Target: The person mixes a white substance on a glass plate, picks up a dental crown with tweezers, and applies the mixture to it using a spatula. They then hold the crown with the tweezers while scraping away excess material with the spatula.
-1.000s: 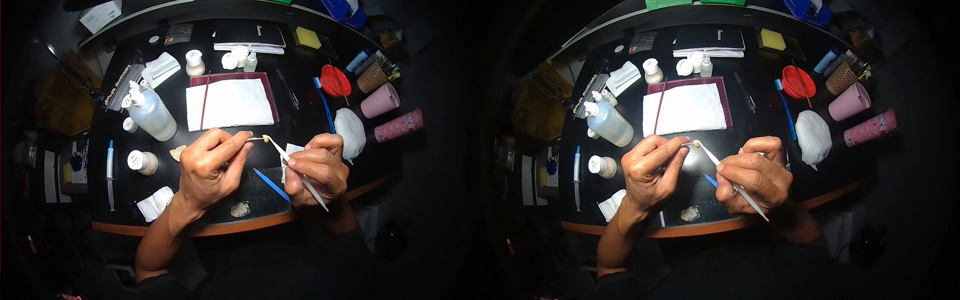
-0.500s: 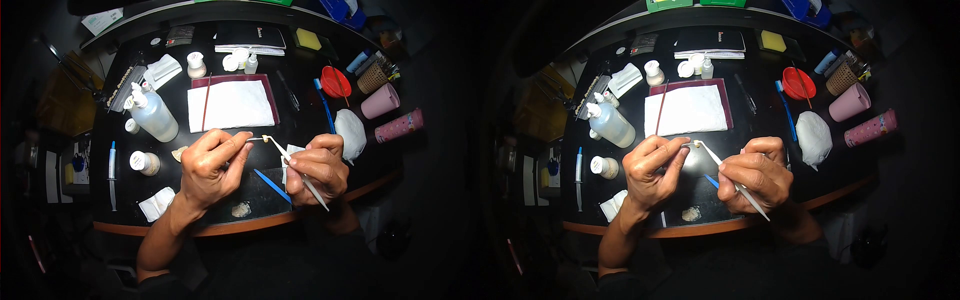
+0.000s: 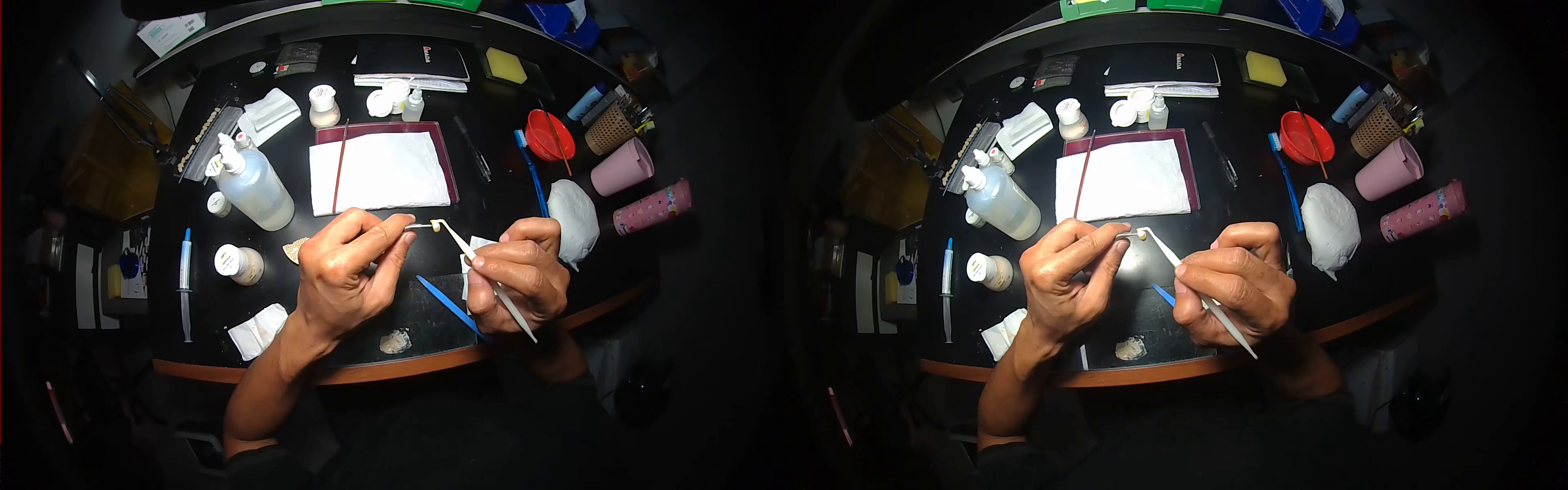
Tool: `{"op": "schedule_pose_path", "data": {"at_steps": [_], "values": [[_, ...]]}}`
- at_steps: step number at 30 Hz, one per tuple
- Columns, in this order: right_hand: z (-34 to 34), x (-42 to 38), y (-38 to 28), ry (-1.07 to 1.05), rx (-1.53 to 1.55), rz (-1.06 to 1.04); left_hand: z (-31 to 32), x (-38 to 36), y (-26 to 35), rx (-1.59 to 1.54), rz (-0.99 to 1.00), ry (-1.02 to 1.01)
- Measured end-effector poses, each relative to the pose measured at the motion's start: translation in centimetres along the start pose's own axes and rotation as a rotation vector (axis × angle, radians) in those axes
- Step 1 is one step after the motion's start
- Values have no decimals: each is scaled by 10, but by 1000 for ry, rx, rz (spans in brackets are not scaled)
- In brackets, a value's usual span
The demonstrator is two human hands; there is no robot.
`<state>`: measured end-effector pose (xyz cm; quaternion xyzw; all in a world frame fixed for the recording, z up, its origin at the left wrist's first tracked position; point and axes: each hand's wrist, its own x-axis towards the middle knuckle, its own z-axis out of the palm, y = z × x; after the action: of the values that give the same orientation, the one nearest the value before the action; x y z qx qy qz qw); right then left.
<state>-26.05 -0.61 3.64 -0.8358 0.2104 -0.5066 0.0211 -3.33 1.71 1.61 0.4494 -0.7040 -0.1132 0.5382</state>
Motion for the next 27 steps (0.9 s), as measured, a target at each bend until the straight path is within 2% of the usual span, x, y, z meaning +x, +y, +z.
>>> {"op": "schedule_pose_path", "data": {"at_steps": [27], "values": [[1,-1,0,20,41,4,-2,2,1,7,3,-10]]}}
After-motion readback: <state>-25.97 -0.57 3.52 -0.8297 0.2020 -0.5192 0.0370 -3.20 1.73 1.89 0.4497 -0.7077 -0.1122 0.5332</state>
